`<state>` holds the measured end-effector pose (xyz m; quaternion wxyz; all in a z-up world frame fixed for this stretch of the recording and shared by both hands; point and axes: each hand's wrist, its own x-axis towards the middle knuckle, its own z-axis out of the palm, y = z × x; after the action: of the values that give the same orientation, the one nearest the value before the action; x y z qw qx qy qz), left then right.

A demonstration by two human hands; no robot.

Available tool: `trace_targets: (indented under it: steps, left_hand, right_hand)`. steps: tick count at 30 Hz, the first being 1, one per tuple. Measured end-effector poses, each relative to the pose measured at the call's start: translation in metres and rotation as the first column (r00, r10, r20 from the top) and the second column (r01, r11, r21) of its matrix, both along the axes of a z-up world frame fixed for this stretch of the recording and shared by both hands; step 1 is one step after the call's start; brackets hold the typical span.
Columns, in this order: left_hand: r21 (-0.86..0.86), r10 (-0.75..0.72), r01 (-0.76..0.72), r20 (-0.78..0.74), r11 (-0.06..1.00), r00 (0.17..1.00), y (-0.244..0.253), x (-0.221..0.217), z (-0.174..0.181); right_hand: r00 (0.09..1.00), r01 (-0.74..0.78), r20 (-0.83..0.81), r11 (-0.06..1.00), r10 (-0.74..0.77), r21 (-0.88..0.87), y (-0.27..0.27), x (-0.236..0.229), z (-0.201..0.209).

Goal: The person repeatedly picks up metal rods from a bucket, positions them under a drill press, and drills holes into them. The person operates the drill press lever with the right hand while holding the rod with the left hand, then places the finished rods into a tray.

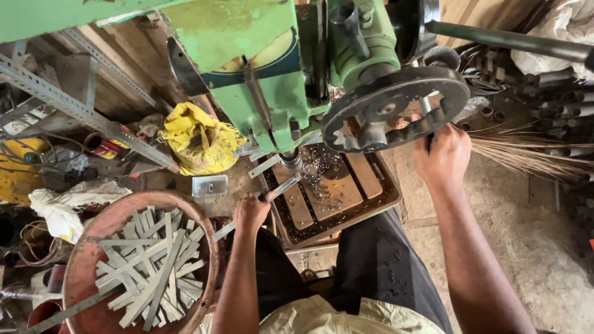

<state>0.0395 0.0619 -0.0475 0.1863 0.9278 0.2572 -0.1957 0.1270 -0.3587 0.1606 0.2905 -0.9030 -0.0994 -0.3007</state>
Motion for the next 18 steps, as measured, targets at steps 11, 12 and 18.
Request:
trace_targets:
  steps: [11,12,18]
  left_hand:
    - [0.064,0.028,-0.031,0.041,0.997,0.999,-0.01,-0.003,0.011]
    - [0.077,0.017,-0.021,0.052,0.997,0.998,-0.009,-0.004,0.011]
    - [0.021,0.045,-0.045,0.012,0.999,0.999,-0.005,-0.002,0.0]
  right_hand:
    - [0.999,-0.008,0.036,1.0,0.008,0.017,0.009,-0.009,0.019]
    - [0.998,-0.013,0.057,1.0,0.012,0.01,0.01,-0.01,0.019]
    - [0.998,-0.02,0.061,1.0,0.02,0.0,0.011,-0.009,0.023]
